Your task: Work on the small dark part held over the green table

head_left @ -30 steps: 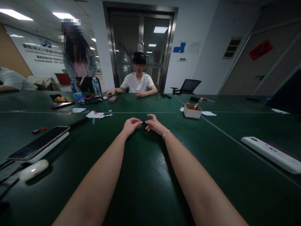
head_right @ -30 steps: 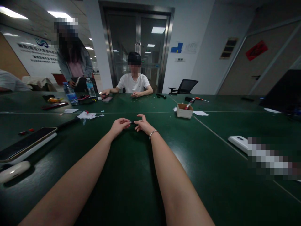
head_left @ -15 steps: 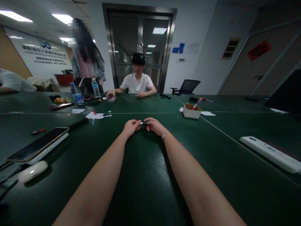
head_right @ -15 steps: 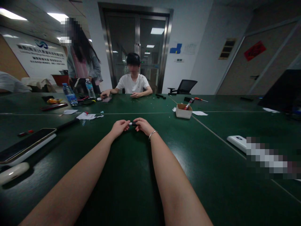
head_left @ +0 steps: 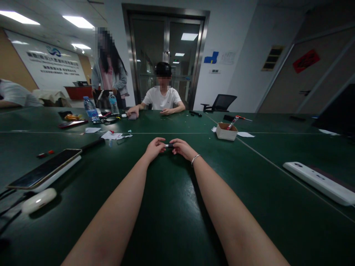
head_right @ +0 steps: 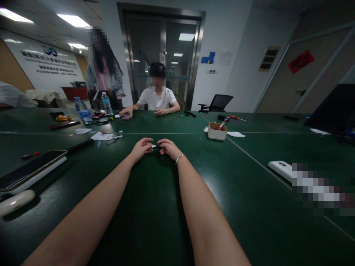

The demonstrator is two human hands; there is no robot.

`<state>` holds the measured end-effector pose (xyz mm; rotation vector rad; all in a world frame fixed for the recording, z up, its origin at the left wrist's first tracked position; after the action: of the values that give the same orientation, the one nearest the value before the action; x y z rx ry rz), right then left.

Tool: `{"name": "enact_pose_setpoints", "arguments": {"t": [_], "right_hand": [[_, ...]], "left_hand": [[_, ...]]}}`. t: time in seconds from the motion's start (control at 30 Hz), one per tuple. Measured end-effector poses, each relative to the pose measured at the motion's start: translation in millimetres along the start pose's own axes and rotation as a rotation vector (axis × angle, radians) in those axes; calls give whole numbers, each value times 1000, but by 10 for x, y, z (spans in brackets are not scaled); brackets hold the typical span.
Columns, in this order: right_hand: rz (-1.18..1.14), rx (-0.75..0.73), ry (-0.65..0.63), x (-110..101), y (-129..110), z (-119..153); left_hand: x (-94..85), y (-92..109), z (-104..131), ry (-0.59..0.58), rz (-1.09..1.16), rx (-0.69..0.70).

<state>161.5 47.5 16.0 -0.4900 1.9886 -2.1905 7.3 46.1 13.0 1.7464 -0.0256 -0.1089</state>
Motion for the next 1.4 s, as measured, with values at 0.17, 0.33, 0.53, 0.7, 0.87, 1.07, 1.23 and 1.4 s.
{"name": "enact_pose_setpoints", "arguments": {"t": [0.17,0.33,0.53,0.7,0.87,1.07,1.23,1.4], "right_hand": [[7,-1,-10,11,-9,12],[14,-6,-9,11,-8,5],[11,9,8,9,1,-2],[6,7,7,10,-6,8],[6,11,5,5,-2,4],[5,15,5,4,4,-3],[4,10,9,6,-1,0],[7,12,7,20,-18,22]], "left_hand": [[17,-31,-13,-24,-42,26],[49,5,17,-53,-71,51],[70,-26,-6,-79,-78,39],[52,0,14,-60,-100,39],[27,-7,10,-54,-117,44],[37,-39,-20,-66,-118,57],[37,8,15,-41,-111,55],[35,1,8,-41,-105,48]]}}
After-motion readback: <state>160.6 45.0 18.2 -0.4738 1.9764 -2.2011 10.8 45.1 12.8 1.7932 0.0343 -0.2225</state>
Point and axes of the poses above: each hand's wrist, its own z-axis away from the middle knuckle, its own x-axis out of the palm, y = z × x, the point moved 5 cm from there along -z, towards the middle knuckle, and after that the axes turned 4 degrees about x, right-handed, at the moved point
